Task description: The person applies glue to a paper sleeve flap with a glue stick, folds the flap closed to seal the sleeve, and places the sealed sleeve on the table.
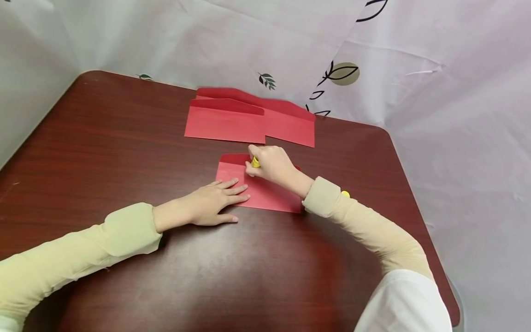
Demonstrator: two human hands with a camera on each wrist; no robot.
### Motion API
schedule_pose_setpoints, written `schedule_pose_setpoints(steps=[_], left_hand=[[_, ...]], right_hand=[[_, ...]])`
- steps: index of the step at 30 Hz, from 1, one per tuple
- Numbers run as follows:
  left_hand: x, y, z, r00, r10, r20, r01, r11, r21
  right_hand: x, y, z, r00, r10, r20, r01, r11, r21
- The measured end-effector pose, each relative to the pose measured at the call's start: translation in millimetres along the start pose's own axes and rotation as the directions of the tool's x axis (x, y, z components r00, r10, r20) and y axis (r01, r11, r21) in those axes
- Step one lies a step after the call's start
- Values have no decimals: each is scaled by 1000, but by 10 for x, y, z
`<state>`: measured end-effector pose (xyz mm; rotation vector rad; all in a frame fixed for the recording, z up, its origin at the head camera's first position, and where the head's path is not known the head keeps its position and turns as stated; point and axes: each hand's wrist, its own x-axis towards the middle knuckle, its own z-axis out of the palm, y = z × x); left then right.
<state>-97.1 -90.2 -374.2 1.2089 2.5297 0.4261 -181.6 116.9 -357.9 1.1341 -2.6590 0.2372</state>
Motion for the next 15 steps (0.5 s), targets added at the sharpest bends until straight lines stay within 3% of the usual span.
schedule_pose_setpoints(steps=[15], left_hand=[[10, -3, -2, 1000, -7, 4, 7, 1000, 0]], right_hand=[[-384, 268, -82, 996, 47, -70, -49, 998, -33]])
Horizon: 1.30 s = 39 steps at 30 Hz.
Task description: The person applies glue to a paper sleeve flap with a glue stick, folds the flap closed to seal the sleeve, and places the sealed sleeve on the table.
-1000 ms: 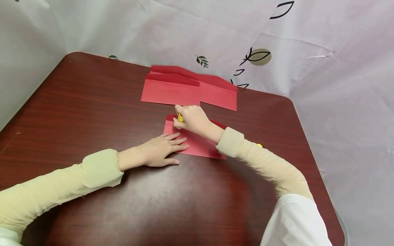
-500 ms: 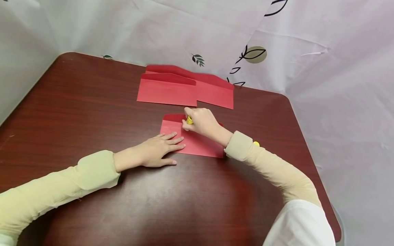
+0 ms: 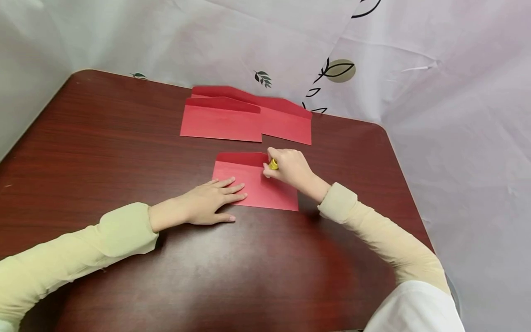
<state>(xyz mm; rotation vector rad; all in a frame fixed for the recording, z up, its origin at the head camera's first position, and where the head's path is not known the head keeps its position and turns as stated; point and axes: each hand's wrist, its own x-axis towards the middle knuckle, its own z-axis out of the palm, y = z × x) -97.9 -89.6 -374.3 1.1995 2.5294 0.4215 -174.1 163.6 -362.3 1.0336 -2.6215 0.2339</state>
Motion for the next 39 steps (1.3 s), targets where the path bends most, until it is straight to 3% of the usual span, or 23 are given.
schedule_pose_setpoints(steps=[21, 29, 39], left_hand=[[9, -33, 30, 1000, 3, -6, -2, 1000, 7], [8, -40, 34, 1000, 7, -6, -7, 1000, 6], [13, -31, 28, 1000, 15, -14, -15, 1000, 12]], right_hand=[[-397, 282, -139, 991, 132, -3, -132, 991, -20], [-420, 299, -149, 988, 157, -8, -156, 988, 7], [-370, 290, -111, 990, 128, -59, -125, 991, 50]])
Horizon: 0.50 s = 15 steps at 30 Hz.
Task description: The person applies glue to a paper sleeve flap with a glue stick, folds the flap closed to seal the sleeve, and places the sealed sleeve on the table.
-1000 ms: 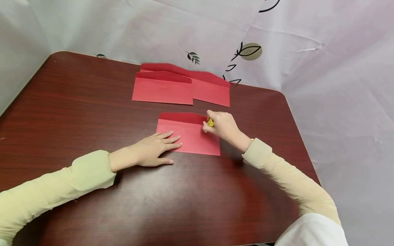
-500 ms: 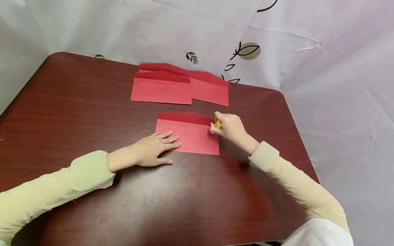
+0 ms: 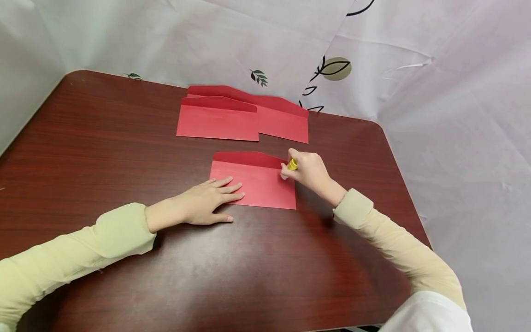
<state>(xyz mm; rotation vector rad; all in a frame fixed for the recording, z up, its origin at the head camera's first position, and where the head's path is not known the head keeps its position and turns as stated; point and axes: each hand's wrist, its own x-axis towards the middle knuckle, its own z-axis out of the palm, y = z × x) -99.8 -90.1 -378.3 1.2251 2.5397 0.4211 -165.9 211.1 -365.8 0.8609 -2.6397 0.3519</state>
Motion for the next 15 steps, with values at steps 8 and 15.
schedule_pose_setpoints(steps=[8, 15], left_hand=[[-4, 3, -16, 1000, 9, -8, -9, 1000, -4], [-8, 6, -20, 1000, 10, -6, -10, 1000, -8]], right_hand=[[159, -146, 102, 998, -63, 6, 63, 998, 8], [347, -310, 185, 993, -115, 30, 115, 993, 19]])
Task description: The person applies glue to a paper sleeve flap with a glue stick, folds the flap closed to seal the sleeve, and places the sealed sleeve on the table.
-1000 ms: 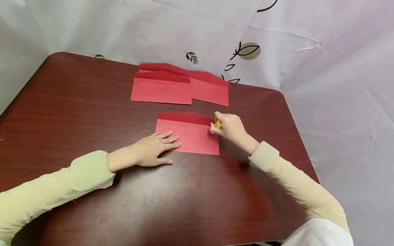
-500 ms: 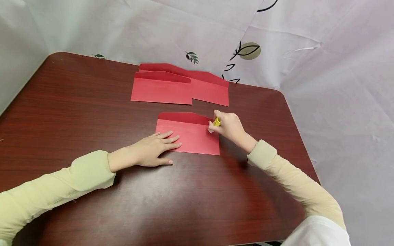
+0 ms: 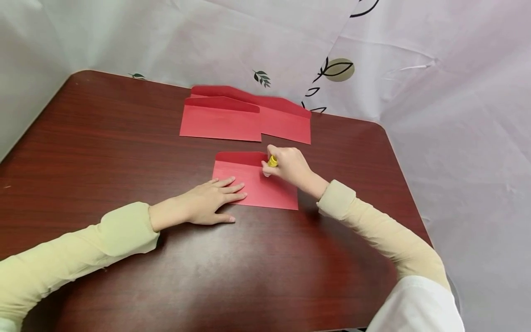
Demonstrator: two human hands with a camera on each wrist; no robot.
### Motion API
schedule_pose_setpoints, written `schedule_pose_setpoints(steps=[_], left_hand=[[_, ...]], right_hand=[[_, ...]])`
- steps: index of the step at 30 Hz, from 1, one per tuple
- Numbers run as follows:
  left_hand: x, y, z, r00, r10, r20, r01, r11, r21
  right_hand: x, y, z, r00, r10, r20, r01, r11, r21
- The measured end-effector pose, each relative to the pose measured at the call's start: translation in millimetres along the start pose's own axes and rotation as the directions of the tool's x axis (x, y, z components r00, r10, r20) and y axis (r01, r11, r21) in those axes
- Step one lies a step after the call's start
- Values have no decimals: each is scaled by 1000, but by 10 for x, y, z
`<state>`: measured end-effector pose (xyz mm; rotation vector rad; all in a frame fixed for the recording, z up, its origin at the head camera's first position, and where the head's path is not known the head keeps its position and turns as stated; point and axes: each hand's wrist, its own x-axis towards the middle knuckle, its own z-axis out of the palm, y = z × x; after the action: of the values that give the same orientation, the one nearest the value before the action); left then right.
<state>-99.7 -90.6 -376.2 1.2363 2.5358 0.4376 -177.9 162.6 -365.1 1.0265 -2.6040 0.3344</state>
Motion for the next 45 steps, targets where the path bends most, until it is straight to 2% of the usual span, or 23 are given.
schedule_pose_setpoints(steps=[9, 21, 30, 38, 45], left_hand=[[-10, -11, 3, 1000, 2, -2, -2, 1000, 4], [-24, -31, -1, 1000, 12, 0, -12, 1000, 9], [-26, -27, -1, 1000, 16, 5, -16, 1000, 4], [-31, -29, -3, 1000, 15, 7, -15, 1000, 6], [-29, -23, -2, 1000, 12, 12, -12, 1000, 3]], right_hand=[[238, -177, 96, 998, -57, 15, 56, 998, 26], [585, -490, 223, 989, -97, 107, 91, 994, 61], [769, -704, 309, 984, -144, 108, 136, 988, 77], [866, -800, 347, 981, -131, 145, 126, 991, 43], [871, -794, 355, 983, -95, 157, 91, 995, 38]])
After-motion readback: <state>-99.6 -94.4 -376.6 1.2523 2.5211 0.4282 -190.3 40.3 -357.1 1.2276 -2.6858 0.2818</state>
